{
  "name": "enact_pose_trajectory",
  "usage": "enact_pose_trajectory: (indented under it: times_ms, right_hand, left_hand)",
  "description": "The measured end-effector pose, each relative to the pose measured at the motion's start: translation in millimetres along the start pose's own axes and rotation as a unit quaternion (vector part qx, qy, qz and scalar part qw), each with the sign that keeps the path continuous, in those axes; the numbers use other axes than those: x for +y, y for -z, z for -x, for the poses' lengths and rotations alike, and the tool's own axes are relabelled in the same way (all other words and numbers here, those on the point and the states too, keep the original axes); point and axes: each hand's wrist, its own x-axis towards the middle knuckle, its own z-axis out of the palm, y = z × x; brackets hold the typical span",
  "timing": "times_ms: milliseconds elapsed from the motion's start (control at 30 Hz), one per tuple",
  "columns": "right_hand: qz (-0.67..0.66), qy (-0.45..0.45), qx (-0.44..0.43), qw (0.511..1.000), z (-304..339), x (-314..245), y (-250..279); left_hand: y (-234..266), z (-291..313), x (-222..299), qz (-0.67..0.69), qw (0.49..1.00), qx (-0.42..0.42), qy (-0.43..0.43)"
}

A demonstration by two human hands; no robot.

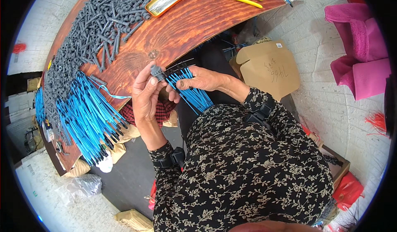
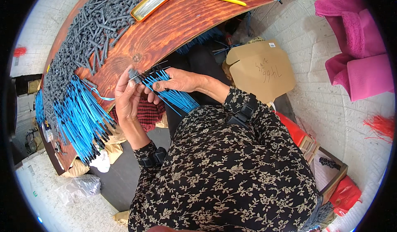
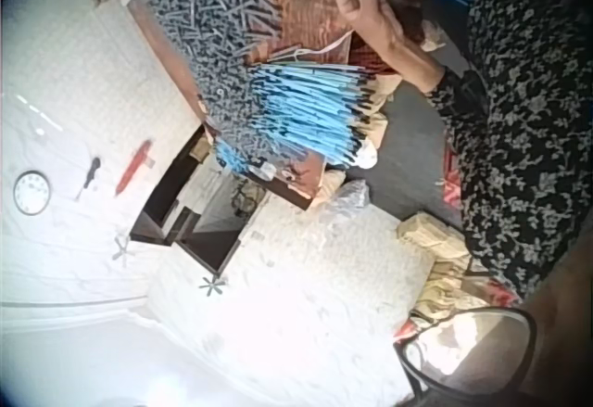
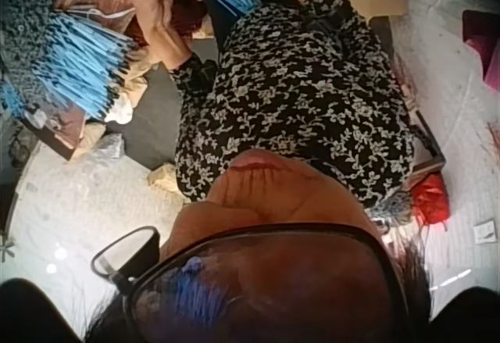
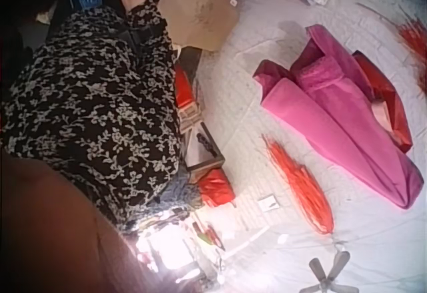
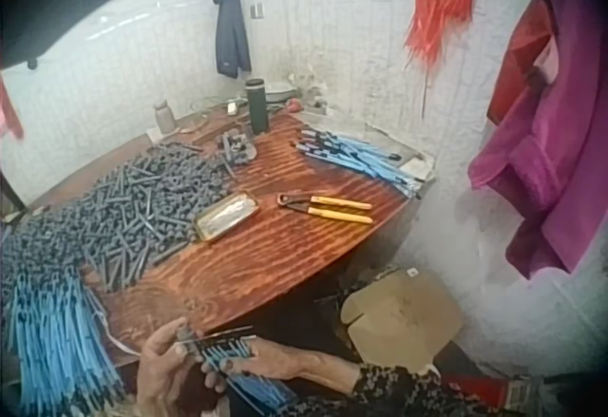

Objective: The person is manually inserting blue wires into plastic connectors to assemble wire harnesses.

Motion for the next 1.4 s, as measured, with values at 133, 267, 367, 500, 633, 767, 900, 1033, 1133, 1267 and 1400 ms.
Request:
enact_pose_trajectory:
  times_ms: [133,267,367,500,633,767,900,1033,1133,1267,1400]
  right_hand:
    - [-0.004,0.002,0.001,1.000,0,-1,-1]
    - [-0.009,0.000,0.001,1.000,-1,0,-1]
    - [-0.004,0.004,0.000,1.000,-1,0,0]
    - [-0.003,0.010,-0.004,1.000,-1,0,-2]
    - [-0.012,0.007,-0.010,1.000,-1,0,-4]
    - [-0.004,-0.001,-0.009,1.000,-1,1,-2]
    - [-0.009,-0.006,-0.018,1.000,0,0,-4]
    - [-0.010,-0.002,-0.021,1.000,1,0,-7]
    - [-0.008,-0.012,-0.018,1.000,0,-3,-9]
    - [-0.011,-0.010,-0.017,1.000,1,2,-4]
    - [0.012,-0.009,-0.017,1.000,-1,4,-3]
  left_hand:
    - [1,0,0,-0.004,1.000,0.001,-0.001]
    - [3,1,0,-0.009,1.000,-0.003,-0.006]
    - [5,1,1,-0.022,1.000,-0.004,-0.008]
    - [4,2,3,-0.027,1.000,-0.004,-0.010]
    - [4,4,3,-0.031,0.999,-0.003,-0.020]
    - [3,4,3,-0.040,0.999,-0.003,-0.029]
    - [4,5,3,-0.052,0.998,-0.010,-0.038]
    - [6,9,6,-0.056,0.998,-0.010,-0.006]
    - [1,12,9,-0.084,0.996,-0.001,-0.023]
    - [-14,16,18,-0.127,0.990,-0.035,-0.047]
    - [-22,22,18,-0.157,0.986,-0.019,-0.060]
